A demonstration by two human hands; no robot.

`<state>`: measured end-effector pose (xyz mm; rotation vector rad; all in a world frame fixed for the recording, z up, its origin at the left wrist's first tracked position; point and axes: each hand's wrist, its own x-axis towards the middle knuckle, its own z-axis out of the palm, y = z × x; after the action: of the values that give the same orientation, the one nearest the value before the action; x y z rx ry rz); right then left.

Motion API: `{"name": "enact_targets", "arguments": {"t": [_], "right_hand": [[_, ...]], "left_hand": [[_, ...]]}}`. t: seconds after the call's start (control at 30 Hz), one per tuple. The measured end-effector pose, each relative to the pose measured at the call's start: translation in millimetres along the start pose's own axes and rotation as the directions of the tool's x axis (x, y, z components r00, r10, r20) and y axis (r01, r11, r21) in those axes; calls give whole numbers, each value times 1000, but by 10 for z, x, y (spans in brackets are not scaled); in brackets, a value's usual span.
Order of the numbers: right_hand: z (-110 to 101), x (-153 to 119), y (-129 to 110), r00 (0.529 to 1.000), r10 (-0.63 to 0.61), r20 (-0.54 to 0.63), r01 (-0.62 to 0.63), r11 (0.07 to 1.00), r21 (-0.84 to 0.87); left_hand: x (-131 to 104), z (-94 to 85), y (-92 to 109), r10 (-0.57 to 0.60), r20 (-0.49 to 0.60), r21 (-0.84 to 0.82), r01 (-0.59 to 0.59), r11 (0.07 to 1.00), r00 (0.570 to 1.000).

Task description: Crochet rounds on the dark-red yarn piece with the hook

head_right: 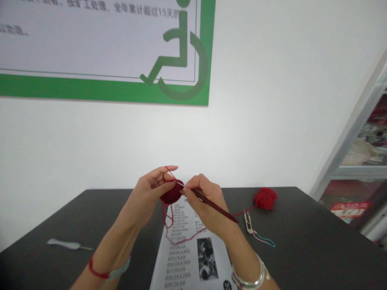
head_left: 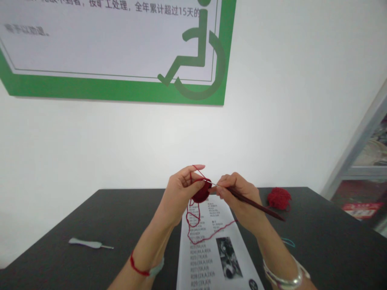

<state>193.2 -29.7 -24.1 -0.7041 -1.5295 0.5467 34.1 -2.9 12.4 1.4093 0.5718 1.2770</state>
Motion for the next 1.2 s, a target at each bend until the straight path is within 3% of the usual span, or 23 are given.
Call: {"name": "enact_targets", "arguments": {"t": [0.3,0.8,1.1,1.2], "right_hand": [[96,16,-77,974,-228,-22,222,963,-153],[159,-23,-98,955,-298,8,283,900,-331],[63,53,133,981,-185,57,192,966,-172],[58,77,170,957,-281,78,291,936,-199]], "left_hand": [[-19,20,14,1,-61,-28,-2,1000,998],[-50,73,18,100,-136,118,-84,989,986],[-26,70,-30,18,-103,72,-10,997,995],[-33,70,-49,5,-76,73,1,997,997]]}}
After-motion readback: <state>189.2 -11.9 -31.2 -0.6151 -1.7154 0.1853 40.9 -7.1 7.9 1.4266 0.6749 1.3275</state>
